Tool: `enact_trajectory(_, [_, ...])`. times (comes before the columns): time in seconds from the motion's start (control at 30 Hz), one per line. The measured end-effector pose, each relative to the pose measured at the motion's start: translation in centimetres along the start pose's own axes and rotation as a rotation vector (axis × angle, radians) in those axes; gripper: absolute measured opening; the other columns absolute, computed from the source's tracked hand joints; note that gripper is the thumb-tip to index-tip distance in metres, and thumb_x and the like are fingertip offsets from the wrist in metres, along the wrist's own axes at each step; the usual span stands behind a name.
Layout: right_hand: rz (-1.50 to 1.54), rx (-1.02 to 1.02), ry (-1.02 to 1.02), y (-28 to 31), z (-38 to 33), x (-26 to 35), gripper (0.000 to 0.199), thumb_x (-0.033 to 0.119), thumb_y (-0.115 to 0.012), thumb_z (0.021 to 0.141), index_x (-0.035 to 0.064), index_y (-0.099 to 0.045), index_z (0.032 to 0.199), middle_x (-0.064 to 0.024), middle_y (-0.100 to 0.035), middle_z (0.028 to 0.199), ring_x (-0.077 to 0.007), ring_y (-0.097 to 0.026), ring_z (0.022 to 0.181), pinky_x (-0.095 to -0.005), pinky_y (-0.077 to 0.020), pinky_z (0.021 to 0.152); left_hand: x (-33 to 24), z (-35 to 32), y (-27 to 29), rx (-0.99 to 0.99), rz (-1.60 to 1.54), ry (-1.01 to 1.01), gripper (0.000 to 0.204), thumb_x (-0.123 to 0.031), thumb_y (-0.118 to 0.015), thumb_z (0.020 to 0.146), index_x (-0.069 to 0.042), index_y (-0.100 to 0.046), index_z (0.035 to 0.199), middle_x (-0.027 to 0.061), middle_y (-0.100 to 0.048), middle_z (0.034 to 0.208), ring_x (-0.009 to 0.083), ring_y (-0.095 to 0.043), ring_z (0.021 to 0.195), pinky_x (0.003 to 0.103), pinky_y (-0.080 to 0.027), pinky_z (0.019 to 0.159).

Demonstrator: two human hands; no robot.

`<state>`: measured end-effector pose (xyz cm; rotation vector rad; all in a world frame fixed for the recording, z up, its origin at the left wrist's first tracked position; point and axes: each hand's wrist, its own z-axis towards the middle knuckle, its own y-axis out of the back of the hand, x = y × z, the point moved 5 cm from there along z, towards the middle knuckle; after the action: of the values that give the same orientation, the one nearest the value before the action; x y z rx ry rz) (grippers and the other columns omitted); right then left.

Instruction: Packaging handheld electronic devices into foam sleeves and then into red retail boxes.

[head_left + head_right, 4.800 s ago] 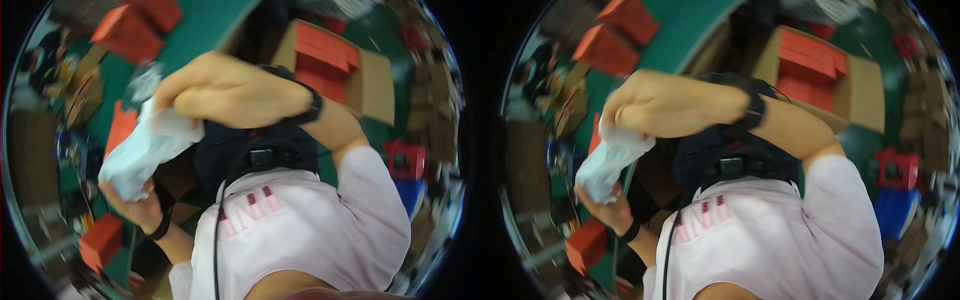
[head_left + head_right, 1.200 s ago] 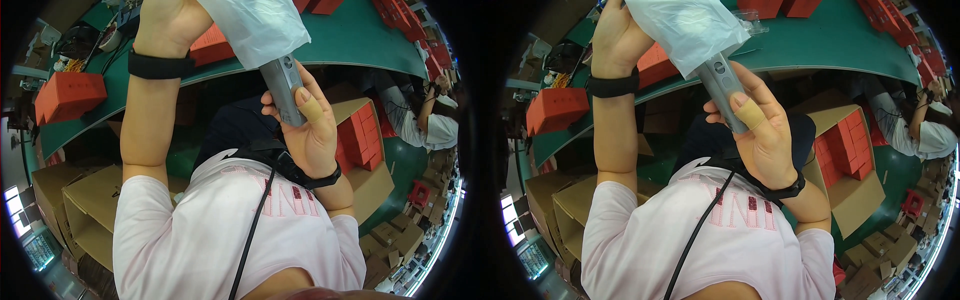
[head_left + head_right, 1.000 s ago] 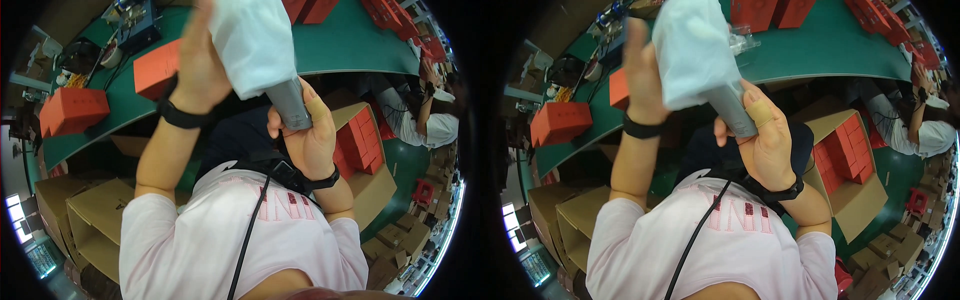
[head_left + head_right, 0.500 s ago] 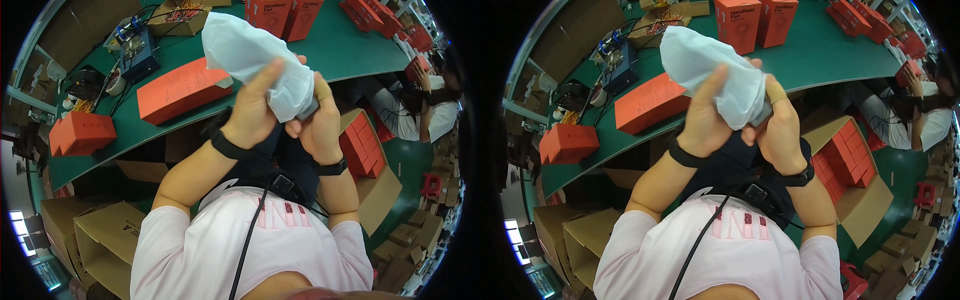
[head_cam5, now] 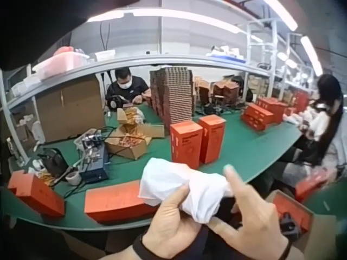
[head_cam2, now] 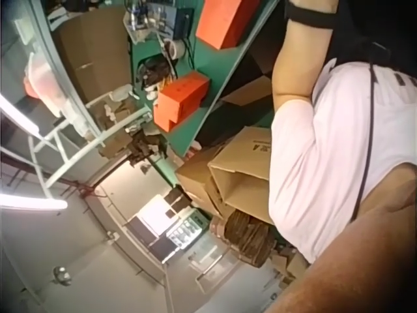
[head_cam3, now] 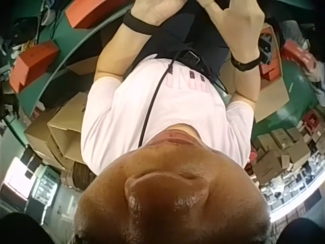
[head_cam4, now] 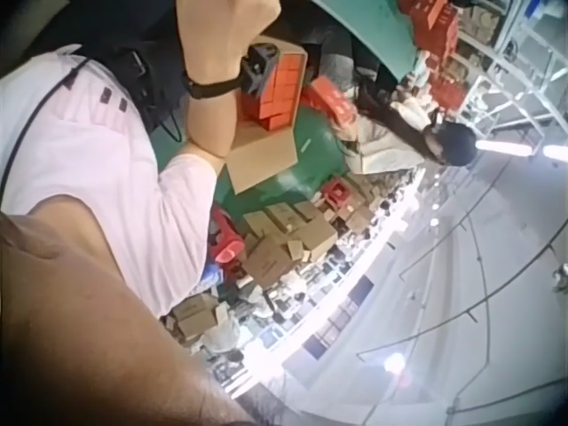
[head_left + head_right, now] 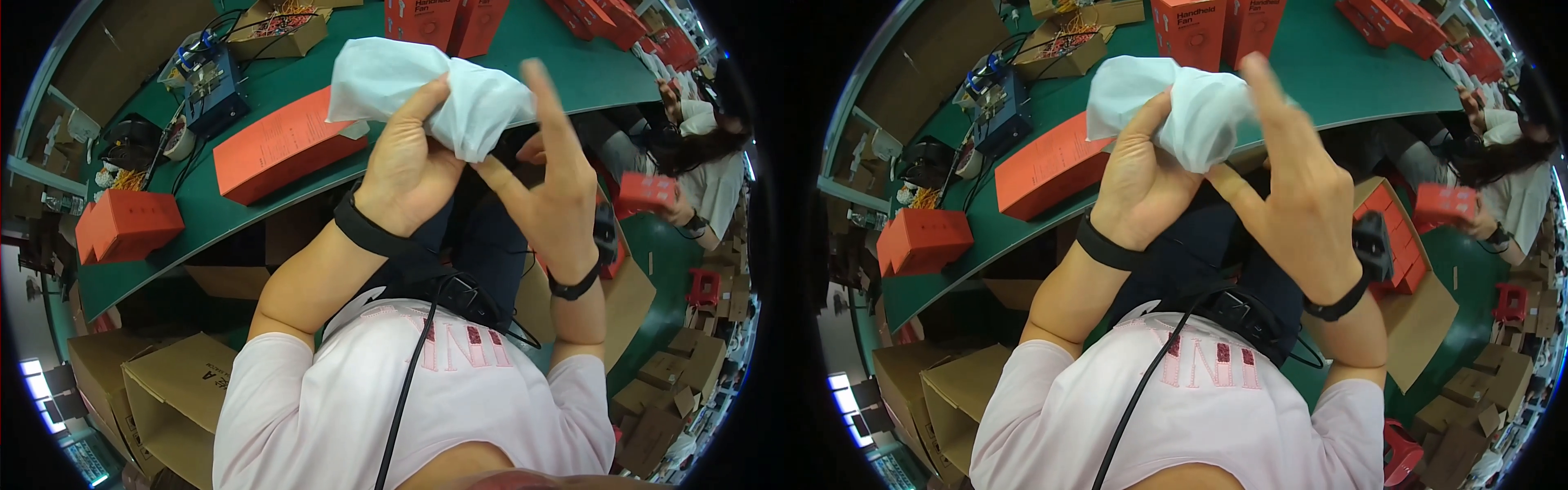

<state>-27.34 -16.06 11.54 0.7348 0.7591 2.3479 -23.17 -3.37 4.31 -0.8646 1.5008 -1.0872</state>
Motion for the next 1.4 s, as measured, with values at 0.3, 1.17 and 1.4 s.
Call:
enact_trajectory(0.3, [0.232, -0.237, 0.085, 1.5, -0.2, 1.1, 0.019, -0.004, -0.063, 0.093, -0.0049, -0.06, 0.111, -0.0148, -0.063, 0.105, -0.018, -0.063, 0.079, -0.0272, -0.0522, 0.071, 1.1, -0.1, -2.6, 0.079, -0.197, 0.13, 0.035, -0.03, -0.068, 0.093, -0.006, -0.055, 0.114, 0.0093, -0.064, 0.107, 0.0232, -0.063, 0.102, 0.042, -0.05, 0.094])
enact_trajectory(1.17, [0.273, 0.568, -0.053, -7.1, 8.7, -10.3, 0.051, 0.013, -0.077, 0.082, 0.003, -0.062, 0.13, -0.0089, -0.069, 0.104, -0.0151, -0.062, 0.093, -0.0289, -0.0475, 0.087, -11.4, 0.8, 6.1, 0.002, 2.308, -0.494, 0.109, -0.034, -0.087, 0.071, -0.003, -0.026, 0.155, 0.0213, -0.047, 0.145, 0.0405, -0.043, 0.136, 0.052, -0.024, 0.118])
enact_trajectory(1.4, [0.117, 0.806, 0.291, -13.0, 9.2, -12.2, 0.063, 0.009, -0.075, 0.079, 0.0074, -0.054, 0.14, -0.0139, -0.059, 0.121, -0.0297, -0.057, 0.108, -0.0396, -0.0456, 0.096, -12.9, 0.6, 8.1, -0.034, 1.598, -0.498, 0.098, -0.015, -0.079, 0.074, -0.008, -0.027, 0.157, 0.0153, -0.053, 0.134, 0.0273, -0.054, 0.125, 0.04, -0.044, 0.108])
